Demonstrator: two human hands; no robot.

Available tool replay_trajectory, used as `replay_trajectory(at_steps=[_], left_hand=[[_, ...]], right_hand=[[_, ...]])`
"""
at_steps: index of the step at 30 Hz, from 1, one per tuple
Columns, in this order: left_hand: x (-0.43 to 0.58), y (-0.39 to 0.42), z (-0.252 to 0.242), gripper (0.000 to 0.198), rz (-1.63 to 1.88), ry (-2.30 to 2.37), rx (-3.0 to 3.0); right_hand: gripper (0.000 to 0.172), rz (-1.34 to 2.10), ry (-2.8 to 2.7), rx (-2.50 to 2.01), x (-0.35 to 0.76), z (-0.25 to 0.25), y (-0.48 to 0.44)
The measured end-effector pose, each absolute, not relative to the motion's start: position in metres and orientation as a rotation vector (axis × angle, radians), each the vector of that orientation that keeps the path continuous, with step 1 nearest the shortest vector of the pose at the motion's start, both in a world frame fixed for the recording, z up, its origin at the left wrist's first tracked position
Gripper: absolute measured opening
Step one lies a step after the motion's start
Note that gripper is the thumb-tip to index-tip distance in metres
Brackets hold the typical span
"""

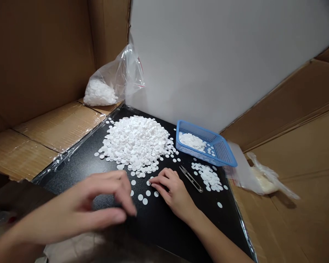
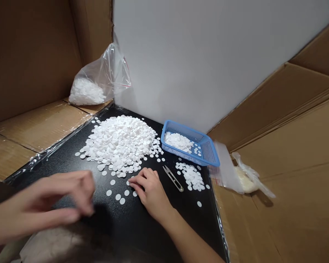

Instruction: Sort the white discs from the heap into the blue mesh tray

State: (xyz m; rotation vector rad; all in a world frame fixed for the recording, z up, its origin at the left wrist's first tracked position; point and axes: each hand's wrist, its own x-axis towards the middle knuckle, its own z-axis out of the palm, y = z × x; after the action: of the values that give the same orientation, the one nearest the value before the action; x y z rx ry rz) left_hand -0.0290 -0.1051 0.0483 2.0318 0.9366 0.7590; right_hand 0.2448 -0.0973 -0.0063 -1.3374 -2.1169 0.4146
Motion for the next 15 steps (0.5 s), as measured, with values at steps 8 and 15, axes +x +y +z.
replay_trajectory(at_steps=[8, 15], left_hand=[[0.041, -0.084, -0.004, 0.020, 0.508, 1.086, 2.448], [0.048, -0.083, -0.009, 0.019, 0.514, 1.064, 2.349]], right_hand=[[0.012, 0.352, -2.187, -1.372, 0.241, -0.010, -0.088], [0.010, 0.417, -2.205, -1.344, 0.250, 0.001, -0.094]])
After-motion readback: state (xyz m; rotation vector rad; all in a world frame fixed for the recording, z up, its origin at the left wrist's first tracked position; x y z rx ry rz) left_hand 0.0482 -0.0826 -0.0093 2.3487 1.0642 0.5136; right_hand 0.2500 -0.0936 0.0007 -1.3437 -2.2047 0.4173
